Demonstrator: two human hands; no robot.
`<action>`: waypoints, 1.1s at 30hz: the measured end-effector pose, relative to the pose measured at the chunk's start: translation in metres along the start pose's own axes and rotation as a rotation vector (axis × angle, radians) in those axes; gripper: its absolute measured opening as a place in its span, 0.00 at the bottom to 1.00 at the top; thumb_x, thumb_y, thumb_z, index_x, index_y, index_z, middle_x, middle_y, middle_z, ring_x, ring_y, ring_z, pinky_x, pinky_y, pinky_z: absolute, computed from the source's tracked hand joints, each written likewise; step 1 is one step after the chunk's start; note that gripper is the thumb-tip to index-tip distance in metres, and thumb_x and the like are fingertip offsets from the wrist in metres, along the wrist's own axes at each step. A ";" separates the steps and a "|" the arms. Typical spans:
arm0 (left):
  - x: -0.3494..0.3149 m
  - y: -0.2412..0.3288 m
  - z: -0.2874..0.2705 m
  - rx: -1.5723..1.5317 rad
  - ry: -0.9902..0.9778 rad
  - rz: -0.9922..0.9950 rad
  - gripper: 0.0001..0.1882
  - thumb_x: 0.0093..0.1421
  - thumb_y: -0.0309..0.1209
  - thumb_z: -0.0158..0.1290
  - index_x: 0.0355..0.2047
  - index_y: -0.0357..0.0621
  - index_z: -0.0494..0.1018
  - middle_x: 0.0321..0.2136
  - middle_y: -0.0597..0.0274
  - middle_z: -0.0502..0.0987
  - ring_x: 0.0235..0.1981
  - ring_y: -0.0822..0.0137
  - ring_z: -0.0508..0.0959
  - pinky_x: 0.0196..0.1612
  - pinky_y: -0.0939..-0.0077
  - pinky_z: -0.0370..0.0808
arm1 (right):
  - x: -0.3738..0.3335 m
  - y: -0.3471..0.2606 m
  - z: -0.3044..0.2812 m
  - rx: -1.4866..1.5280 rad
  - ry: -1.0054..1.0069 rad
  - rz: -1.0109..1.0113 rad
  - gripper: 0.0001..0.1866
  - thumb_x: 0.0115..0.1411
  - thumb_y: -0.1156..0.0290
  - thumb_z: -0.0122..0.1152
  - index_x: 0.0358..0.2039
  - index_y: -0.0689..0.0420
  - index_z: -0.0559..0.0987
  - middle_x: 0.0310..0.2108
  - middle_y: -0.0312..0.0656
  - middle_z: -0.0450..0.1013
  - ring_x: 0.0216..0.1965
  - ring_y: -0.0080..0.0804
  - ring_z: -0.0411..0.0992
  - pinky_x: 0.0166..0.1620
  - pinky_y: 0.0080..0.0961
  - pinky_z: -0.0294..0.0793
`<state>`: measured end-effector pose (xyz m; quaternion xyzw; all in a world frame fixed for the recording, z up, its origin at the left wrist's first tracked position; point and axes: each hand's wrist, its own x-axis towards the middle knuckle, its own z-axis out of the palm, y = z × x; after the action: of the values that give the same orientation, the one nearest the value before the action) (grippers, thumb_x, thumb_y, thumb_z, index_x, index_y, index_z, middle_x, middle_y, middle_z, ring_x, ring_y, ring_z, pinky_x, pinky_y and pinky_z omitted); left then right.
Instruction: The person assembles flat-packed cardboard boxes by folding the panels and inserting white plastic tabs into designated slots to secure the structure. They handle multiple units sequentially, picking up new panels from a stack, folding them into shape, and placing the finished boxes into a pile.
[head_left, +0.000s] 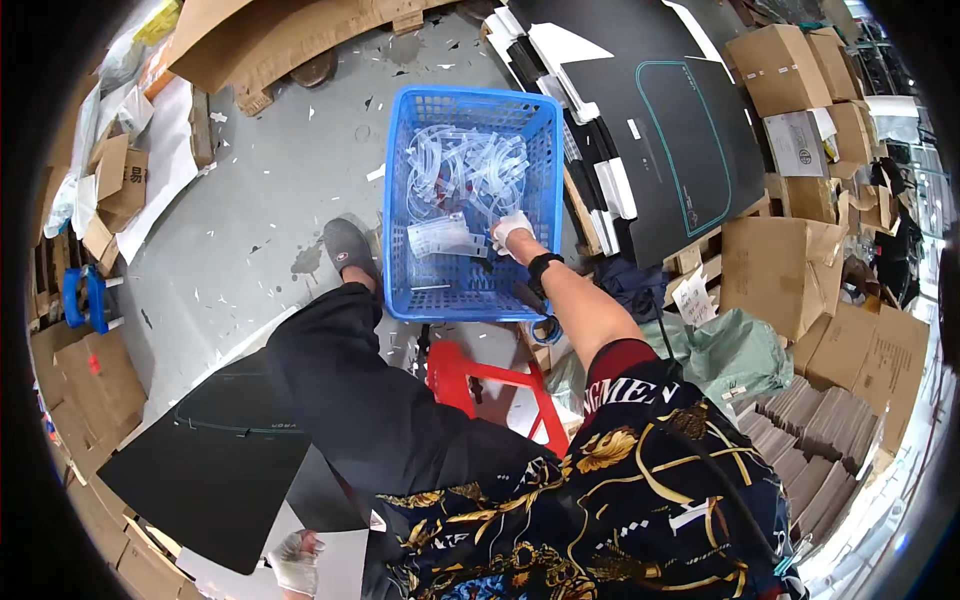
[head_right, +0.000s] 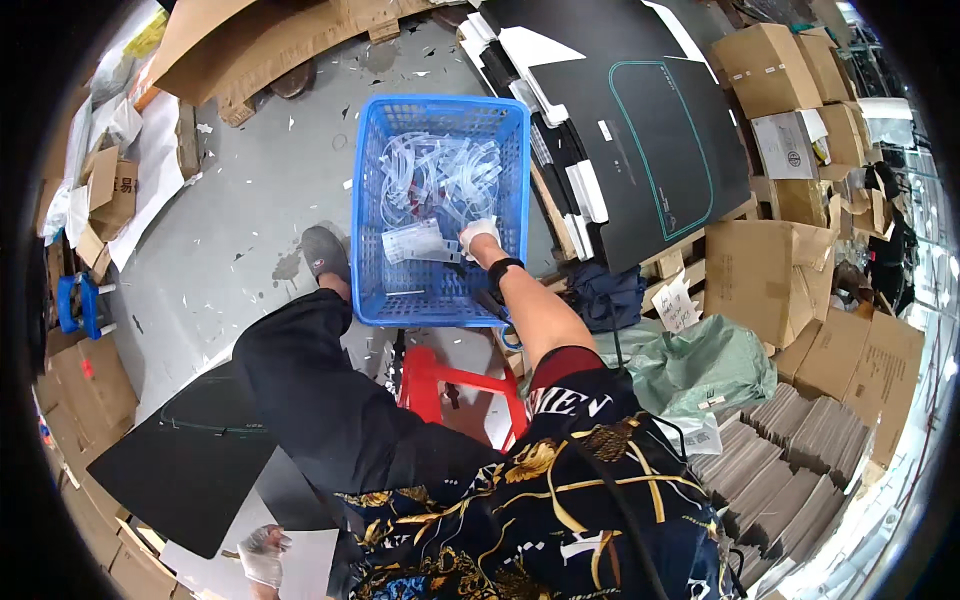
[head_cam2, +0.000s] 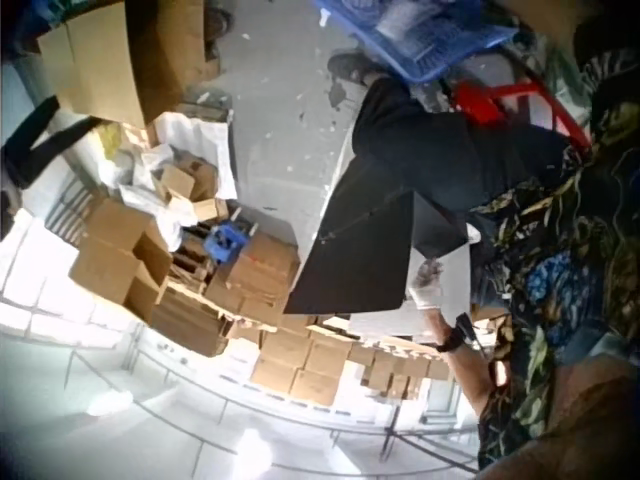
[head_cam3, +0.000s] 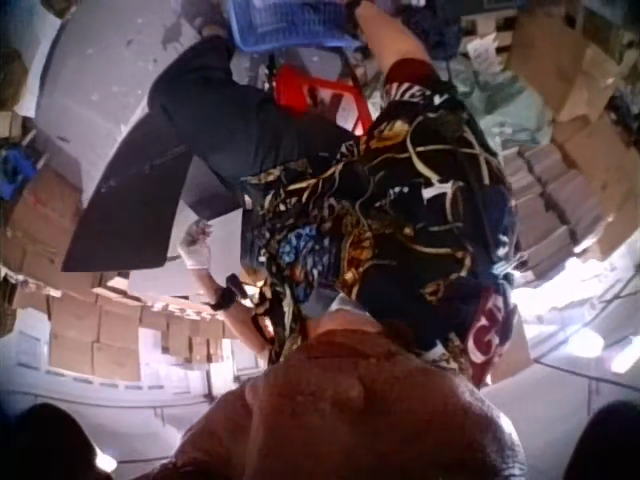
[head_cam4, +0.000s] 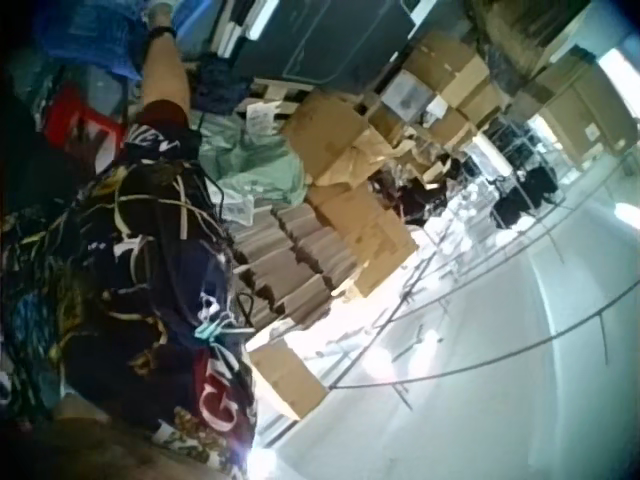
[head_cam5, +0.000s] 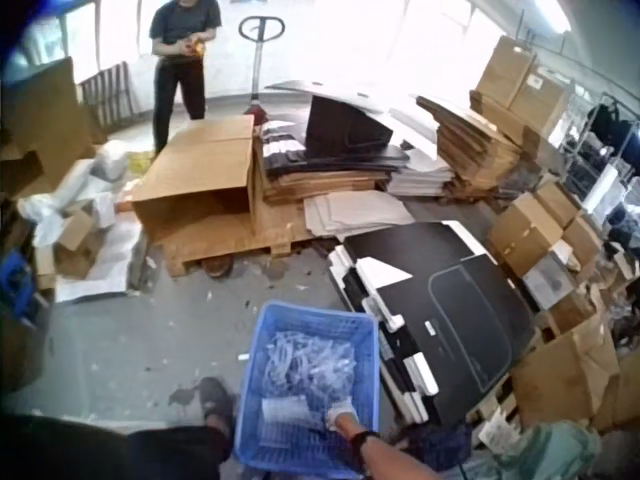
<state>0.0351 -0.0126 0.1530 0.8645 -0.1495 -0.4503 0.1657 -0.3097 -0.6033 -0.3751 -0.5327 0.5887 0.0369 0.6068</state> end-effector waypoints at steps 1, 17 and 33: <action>-0.006 -0.018 0.012 0.011 -0.010 -0.034 0.10 0.66 0.31 0.56 0.35 0.33 0.80 0.22 0.62 0.79 0.23 0.74 0.76 0.28 0.78 0.72 | 0.008 -0.018 0.015 -0.700 -0.061 -0.168 0.12 0.59 0.69 0.55 0.41 0.57 0.81 0.31 0.47 0.80 0.31 0.43 0.79 0.27 0.41 0.76; 0.034 0.022 0.064 0.052 -0.198 -0.190 0.07 0.65 0.30 0.56 0.36 0.38 0.80 0.26 0.62 0.80 0.28 0.74 0.75 0.33 0.78 0.72 | 0.067 -0.042 0.042 -0.028 0.543 0.230 0.17 0.57 0.63 0.64 0.44 0.59 0.81 0.38 0.51 0.80 0.37 0.45 0.80 0.36 0.39 0.79; 0.058 0.051 0.089 -0.057 -0.130 -0.215 0.06 0.61 0.23 0.56 0.35 0.34 0.80 0.25 0.60 0.81 0.31 0.73 0.77 0.37 0.73 0.74 | 0.034 -0.026 0.105 -0.760 0.351 0.047 0.13 0.63 0.68 0.54 0.41 0.61 0.83 0.44 0.56 0.79 0.45 0.53 0.80 0.48 0.45 0.80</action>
<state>-0.0125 -0.0960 0.0838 0.8396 -0.0533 -0.5246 0.1308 -0.2108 -0.5615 -0.4130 -0.7034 0.6398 0.1738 0.2564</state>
